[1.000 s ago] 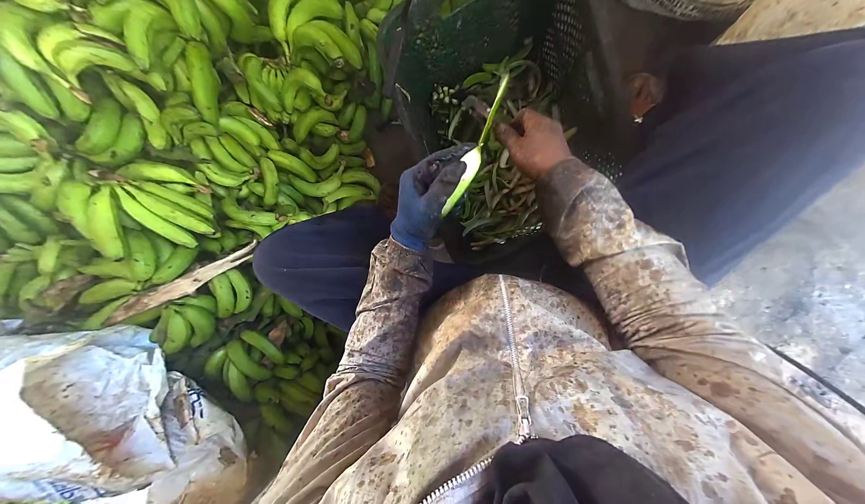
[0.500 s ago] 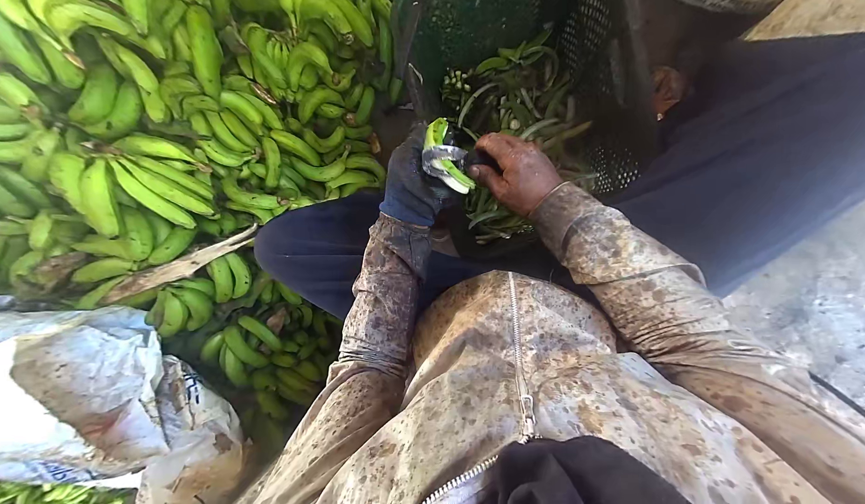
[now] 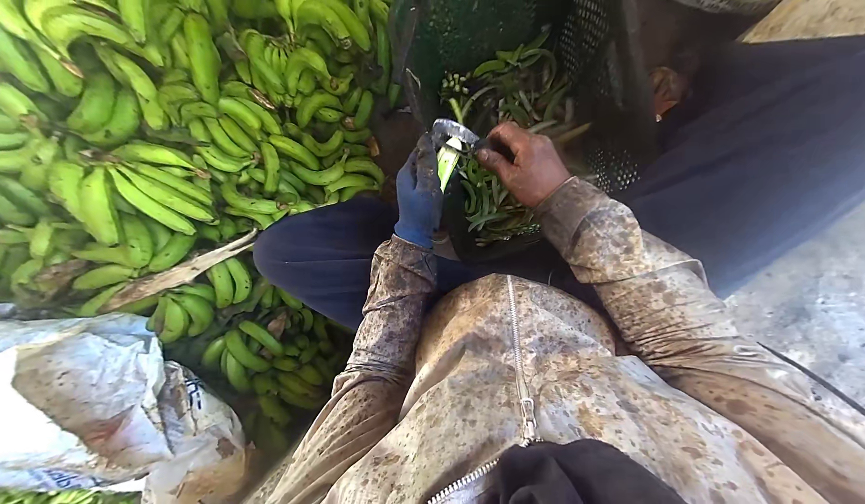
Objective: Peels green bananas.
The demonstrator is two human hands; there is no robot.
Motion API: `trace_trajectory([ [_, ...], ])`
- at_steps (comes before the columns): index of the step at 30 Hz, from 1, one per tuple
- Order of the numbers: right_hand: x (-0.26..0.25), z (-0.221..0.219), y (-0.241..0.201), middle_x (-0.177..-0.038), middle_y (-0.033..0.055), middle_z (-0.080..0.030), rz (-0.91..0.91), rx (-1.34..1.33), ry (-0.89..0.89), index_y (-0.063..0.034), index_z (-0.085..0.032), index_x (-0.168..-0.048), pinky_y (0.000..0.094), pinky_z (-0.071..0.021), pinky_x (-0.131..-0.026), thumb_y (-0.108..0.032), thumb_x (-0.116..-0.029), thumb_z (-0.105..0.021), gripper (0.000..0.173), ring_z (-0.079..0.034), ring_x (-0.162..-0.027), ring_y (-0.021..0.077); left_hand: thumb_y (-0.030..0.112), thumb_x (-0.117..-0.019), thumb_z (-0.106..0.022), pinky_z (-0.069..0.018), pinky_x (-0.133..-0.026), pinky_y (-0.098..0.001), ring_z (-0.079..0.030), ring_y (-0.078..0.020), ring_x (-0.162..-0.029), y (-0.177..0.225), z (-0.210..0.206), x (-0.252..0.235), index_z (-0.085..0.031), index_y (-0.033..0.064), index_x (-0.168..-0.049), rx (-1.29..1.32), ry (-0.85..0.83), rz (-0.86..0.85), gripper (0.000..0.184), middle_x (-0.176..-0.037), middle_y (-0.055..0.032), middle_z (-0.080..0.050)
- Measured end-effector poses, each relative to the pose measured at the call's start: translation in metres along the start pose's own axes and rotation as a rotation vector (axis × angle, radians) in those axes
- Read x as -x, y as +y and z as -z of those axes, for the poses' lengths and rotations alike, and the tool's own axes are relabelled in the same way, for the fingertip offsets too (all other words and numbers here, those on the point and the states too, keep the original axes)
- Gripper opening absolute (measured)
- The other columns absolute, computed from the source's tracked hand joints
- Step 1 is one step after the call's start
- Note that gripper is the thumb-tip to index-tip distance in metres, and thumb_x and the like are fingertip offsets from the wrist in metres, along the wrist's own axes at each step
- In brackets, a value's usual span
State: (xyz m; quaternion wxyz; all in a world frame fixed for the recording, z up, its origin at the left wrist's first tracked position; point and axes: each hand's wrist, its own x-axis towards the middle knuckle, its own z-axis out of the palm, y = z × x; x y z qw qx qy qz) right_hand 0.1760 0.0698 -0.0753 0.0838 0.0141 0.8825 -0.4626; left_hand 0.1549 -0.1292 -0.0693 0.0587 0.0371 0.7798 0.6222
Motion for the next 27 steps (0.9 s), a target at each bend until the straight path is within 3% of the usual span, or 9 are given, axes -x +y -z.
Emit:
trace_trajectory([
  [4, -0.01, 0.018, 0.003, -0.123, 0.0235, -0.067, -0.35, 0.086, -0.041, -0.0043, -0.061, -0.131, 0.0646, -0.0489, -0.098, -0.048, -0.1065, -0.05, 0.051, -0.065, -0.117, 0.0413, 0.036, -0.1101, -0.035, -0.0578, -0.057, -0.0332, -0.064, -0.015, -0.065, 0.007, -0.001, 0.001, -0.065, 0.003, -0.117, 0.173, -0.032, 0.123, 0.046, -0.084, -0.0052, -0.068],
  [8, 0.005, 0.012, 0.003, -0.112, 0.0183, -0.07, -0.04, -0.039, 0.006, -0.0024, -0.064, -0.125, 0.0501, -0.0534, -0.096, -0.042, -0.1059, -0.055, 0.045, -0.069, -0.103, 0.0303, 0.045, -0.1103, -0.03, -0.0567, -0.054, -0.0339, -0.061, -0.0171, -0.062, 0.008, 0.011, -0.021, -0.057, 0.0089, -0.115, 0.823, -0.056, 0.475, 0.045, -0.08, -0.0073, -0.06],
  [10, 0.012, 0.003, 0.005, -0.112, 0.0168, -0.071, 0.145, -0.051, -0.079, -0.0023, -0.066, -0.122, 0.05, -0.0549, -0.096, -0.041, -0.1033, -0.061, 0.043, -0.07, -0.103, 0.0288, 0.037, -0.1109, -0.029, -0.0603, -0.073, -0.0392, -0.066, -0.0194, -0.082, 0.001, 0.024, -0.027, -0.056, 0.0087, -0.12, 0.891, -0.038, 0.486, 0.039, -0.095, -0.0099, -0.064],
  [15, 0.01, -0.012, 0.004, -0.115, 0.016, -0.069, 0.275, 0.006, -0.224, -0.005, -0.066, -0.121, 0.0529, -0.0532, -0.097, -0.04, -0.1021, -0.063, 0.04, -0.068, -0.108, 0.0305, 0.031, -0.1112, -0.031, -0.0612, -0.071, -0.0372, -0.067, -0.0192, -0.08, 0.001, 0.018, -0.018, -0.056, 0.0065, -0.122, 0.881, -0.135, 0.485, 0.036, -0.096, -0.0111, -0.066],
  [18, -0.006, -0.012, 0.007, -0.119, 0.0182, -0.068, 0.193, -0.023, -0.122, -0.0033, -0.064, -0.123, 0.0523, -0.0521, -0.1, -0.037, -0.1022, -0.063, 0.04, -0.067, -0.111, 0.0316, 0.021, -0.1087, -0.032, -0.0595, -0.083, -0.0419, -0.068, -0.0222, -0.093, 0.0, 0.005, -0.004, -0.057, 0.0047, -0.12, 0.94, -0.25, 0.429, 0.032, -0.103, -0.013, -0.067],
  [21, -0.015, -0.004, 0.01, -0.125, 0.0191, -0.067, -0.065, -0.079, 0.079, -0.003, -0.061, -0.131, 0.0527, -0.0507, -0.103, -0.037, -0.1057, -0.057, 0.042, -0.066, -0.116, 0.0325, 0.03, -0.1108, -0.029, -0.0602, -0.083, -0.0437, -0.068, -0.0226, -0.094, 0.006, -0.004, 0.0, -0.056, 0.0071, -0.126, 0.962, -0.255, 0.48, 0.038, -0.107, -0.0131, -0.066],
  [23, -0.013, -0.001, 0.016, -0.124, 0.0233, -0.066, -0.318, -0.103, 0.1, -0.0013, -0.056, -0.137, 0.0557, -0.0497, -0.102, -0.042, -0.1086, -0.049, 0.05, -0.065, -0.116, 0.0371, 0.038, -0.1112, -0.029, -0.0608, -0.069, -0.0377, -0.066, -0.0188, -0.077, 0.013, -0.007, 0.006, -0.054, 0.0107, -0.127, 0.88, -0.159, 0.516, 0.04, -0.095, -0.0092, -0.065],
  [25, -0.004, 0.0, 0.019, -0.129, 0.0298, -0.063, -0.439, 0.06, -0.09, 0.0042, -0.053, -0.14, 0.0653, -0.0474, -0.104, -0.045, -0.107, -0.05, 0.059, -0.062, -0.122, 0.0454, 0.037, -0.1116, -0.033, -0.0613, -0.074, -0.0359, -0.068, -0.0172, -0.083, 0.015, 0.0, 0.008, -0.051, 0.0126, -0.139, 0.74, -0.113, 0.464, 0.041, -0.104, -0.008, -0.066],
  [27, 0.017, 0.01, 0.002, -0.133, 0.0331, -0.061, -0.518, 0.315, -0.442, 0.0093, -0.063, -0.128, 0.0727, -0.0413, -0.105, -0.036, -0.1, -0.064, 0.053, -0.056, -0.127, 0.0511, 0.032, -0.1094, -0.044, -0.0602, -0.086, -0.0389, -0.068, -0.0179, -0.097, 0.02, 0.006, 0.017, -0.055, 0.0104, -0.138, 0.52, -0.107, 0.444, 0.038, -0.115, -0.0087, -0.068],
])
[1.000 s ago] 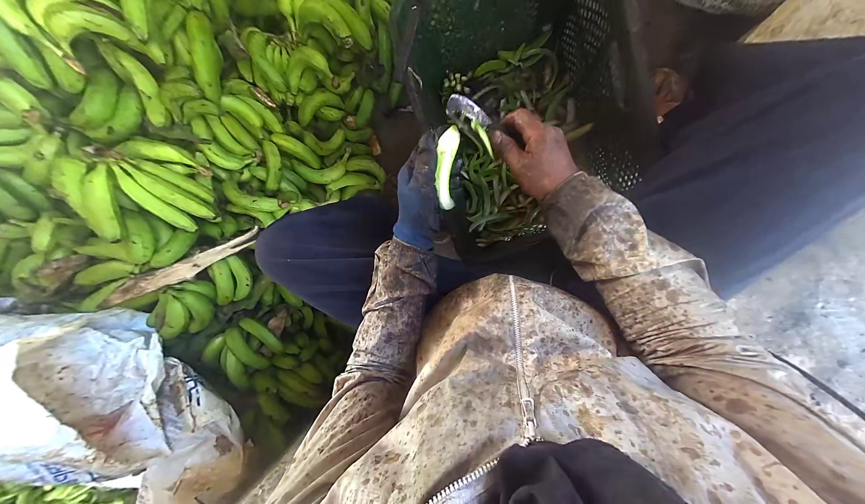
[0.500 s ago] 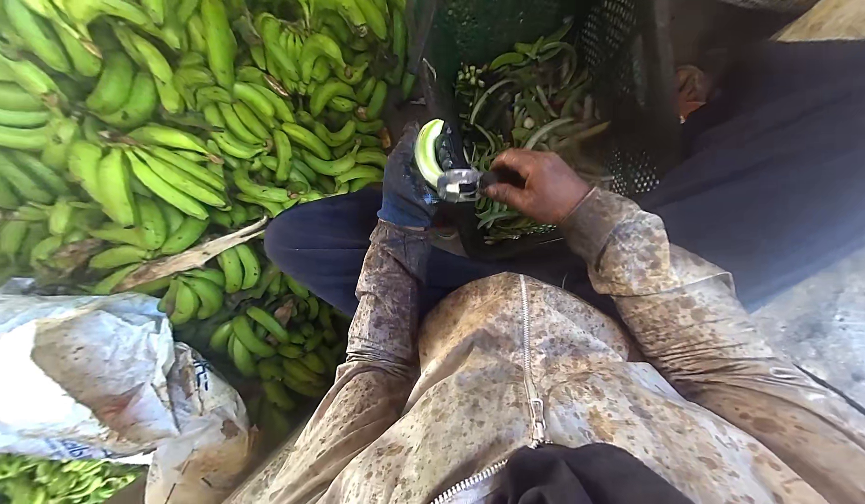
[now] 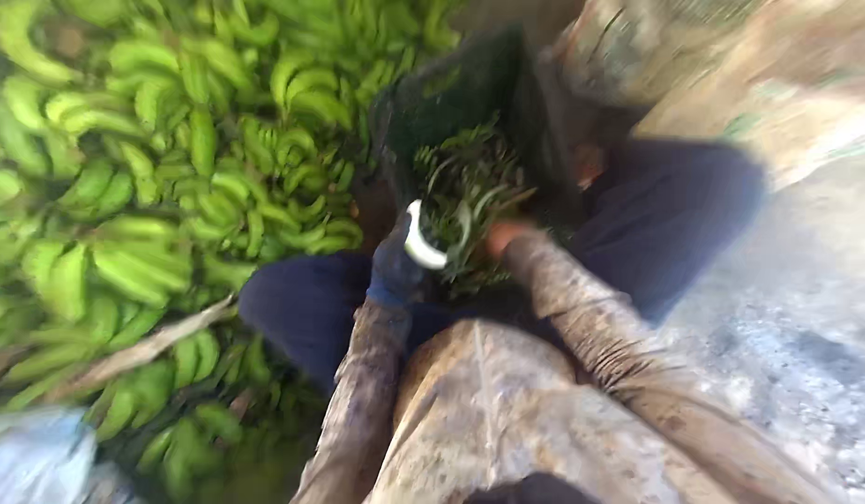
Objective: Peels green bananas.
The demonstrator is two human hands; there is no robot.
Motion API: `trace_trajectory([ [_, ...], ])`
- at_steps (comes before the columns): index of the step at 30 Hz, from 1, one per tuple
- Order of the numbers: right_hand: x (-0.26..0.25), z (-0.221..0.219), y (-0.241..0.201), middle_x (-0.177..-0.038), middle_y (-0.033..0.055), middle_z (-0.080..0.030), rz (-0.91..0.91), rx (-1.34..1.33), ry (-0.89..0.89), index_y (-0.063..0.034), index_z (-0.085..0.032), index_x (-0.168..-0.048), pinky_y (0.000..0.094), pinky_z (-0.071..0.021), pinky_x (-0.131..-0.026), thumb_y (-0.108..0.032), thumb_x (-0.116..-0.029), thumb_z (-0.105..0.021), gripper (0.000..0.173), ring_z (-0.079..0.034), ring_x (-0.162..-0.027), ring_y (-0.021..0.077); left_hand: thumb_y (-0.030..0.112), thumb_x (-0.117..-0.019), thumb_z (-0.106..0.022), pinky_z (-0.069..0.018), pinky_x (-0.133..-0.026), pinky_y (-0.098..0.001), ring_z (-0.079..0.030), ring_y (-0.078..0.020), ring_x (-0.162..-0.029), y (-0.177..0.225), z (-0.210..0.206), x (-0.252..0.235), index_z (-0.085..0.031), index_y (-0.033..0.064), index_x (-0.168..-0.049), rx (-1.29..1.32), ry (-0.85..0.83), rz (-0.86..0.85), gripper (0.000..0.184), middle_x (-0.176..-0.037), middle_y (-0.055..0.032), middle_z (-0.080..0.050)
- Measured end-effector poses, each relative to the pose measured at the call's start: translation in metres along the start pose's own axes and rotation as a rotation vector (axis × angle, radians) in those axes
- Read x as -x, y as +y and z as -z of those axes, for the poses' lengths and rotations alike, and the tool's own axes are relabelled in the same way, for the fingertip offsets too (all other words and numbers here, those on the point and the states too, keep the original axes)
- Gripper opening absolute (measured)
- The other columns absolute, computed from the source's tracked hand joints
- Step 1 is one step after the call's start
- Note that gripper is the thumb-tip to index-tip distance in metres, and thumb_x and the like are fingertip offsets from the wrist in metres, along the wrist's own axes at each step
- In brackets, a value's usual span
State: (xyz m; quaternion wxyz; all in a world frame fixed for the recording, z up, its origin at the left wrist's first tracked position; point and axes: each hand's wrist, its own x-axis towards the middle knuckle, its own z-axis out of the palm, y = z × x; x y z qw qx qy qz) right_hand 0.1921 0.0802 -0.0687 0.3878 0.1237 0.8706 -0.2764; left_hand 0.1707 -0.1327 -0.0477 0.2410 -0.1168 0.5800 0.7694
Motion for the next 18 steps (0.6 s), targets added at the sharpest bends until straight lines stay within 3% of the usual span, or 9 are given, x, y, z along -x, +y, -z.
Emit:
trace_trajectory([
  [2, 0.02, 0.028, -0.006, -0.135, 0.0277, -0.062, -0.055, 0.178, -0.117, 0.0039, -0.068, -0.125, 0.0715, -0.0424, -0.104, -0.032, -0.0979, -0.067, 0.045, -0.057, -0.128, 0.0473, 0.027, -0.1003, -0.065, -0.0602, -0.087, -0.0423, -0.07, -0.02, -0.099, 0.009, -0.014, -0.012, -0.065, 0.0066, -0.131, -0.33, 0.148, -0.045, 0.037, -0.115, -0.0116, -0.072],
  [5, 0.055, 0.092, -0.01, -0.138, 0.0289, -0.059, -0.065, 0.239, -0.042, 0.0057, -0.066, -0.126, 0.0711, -0.0447, -0.101, -0.025, -0.0977, -0.068, 0.042, -0.057, -0.129, 0.0477, 0.025, -0.0968, -0.069, -0.056, -0.096, -0.038, -0.068, -0.0151, -0.11, 0.046, -0.059, -0.021, -0.064, 0.0086, -0.135, -0.654, 0.105, -0.225, 0.042, -0.125, -0.0091, -0.07],
  [9, 0.077, 0.15, -0.001, -0.132, 0.0287, -0.063, 0.004, 0.324, 0.055, 0.0052, -0.065, -0.124, 0.0692, -0.0475, -0.098, -0.03, -0.0973, -0.071, 0.045, -0.061, -0.123, 0.047, 0.018, -0.0948, -0.07, -0.0581, -0.096, -0.0367, -0.068, -0.0142, -0.11, 0.132, -0.143, -0.035, -0.064, 0.0097, -0.135, -0.682, -0.116, -0.705, 0.041, -0.128, -0.0073, -0.069],
  [11, 0.065, 0.162, 0.012, -0.132, 0.0286, -0.062, 0.037, 0.329, 0.066, 0.005, -0.063, -0.128, 0.0678, -0.0471, -0.1, -0.034, -0.0956, -0.073, 0.052, -0.06, -0.125, 0.0457, 0.019, -0.0952, -0.07, -0.0592, -0.093, -0.0342, -0.069, -0.0116, -0.107, 0.186, -0.206, -0.043, -0.064, 0.011, -0.135, -0.637, -0.206, -0.935, 0.042, -0.127, -0.0054, -0.069],
  [14, 0.038, 0.167, 0.029, -0.134, 0.0291, -0.06, 0.038, 0.275, 0.056, 0.0065, -0.062, -0.129, 0.0648, -0.0455, -0.104, -0.038, -0.0959, -0.072, 0.057, -0.058, -0.128, 0.0439, 0.027, -0.0939, -0.071, -0.0554, -0.101, -0.0331, -0.065, -0.0128, -0.116, 0.27, -0.317, -0.06, -0.06, 0.0082, -0.14, -0.637, -0.296, -1.142, 0.051, -0.133, -0.0081, -0.065],
  [15, 0.031, 0.167, 0.031, -0.135, 0.0298, -0.06, 0.032, 0.229, 0.056, 0.0075, -0.061, -0.13, 0.0638, -0.0441, -0.105, -0.038, -0.0965, -0.072, 0.057, -0.057, -0.13, 0.0436, 0.03, -0.0938, -0.071, -0.0544, -0.101, -0.0333, -0.065, -0.0139, -0.115, 0.295, -0.352, -0.067, -0.062, 0.007, -0.136, -0.71, -0.3, -1.159, 0.049, -0.129, -0.0095, -0.066],
  [17, 0.02, 0.167, 0.034, -0.135, 0.029, -0.06, 0.041, 0.119, 0.11, 0.0064, -0.061, -0.132, 0.0635, -0.0435, -0.107, -0.038, -0.0965, -0.072, 0.057, -0.057, -0.129, 0.0429, 0.025, -0.0972, -0.067, -0.0547, -0.087, -0.0389, -0.066, -0.0192, -0.093, 0.326, -0.411, -0.099, -0.07, -0.0012, -0.109, -0.926, -0.309, -1.206, 0.029, -0.1, -0.014, -0.069],
  [18, 0.013, 0.17, 0.04, -0.133, 0.0286, -0.062, 0.078, 0.069, 0.173, 0.0058, -0.063, -0.131, 0.0641, -0.0444, -0.107, -0.04, -0.0958, -0.072, 0.059, -0.059, -0.128, 0.043, 0.022, -0.0975, -0.065, -0.0553, -0.078, -0.0416, -0.065, -0.0209, -0.081, 0.33, -0.437, -0.133, -0.072, -0.0006, -0.097, -1.055, -0.325, -1.233, 0.024, -0.088, -0.0133, -0.068],
])
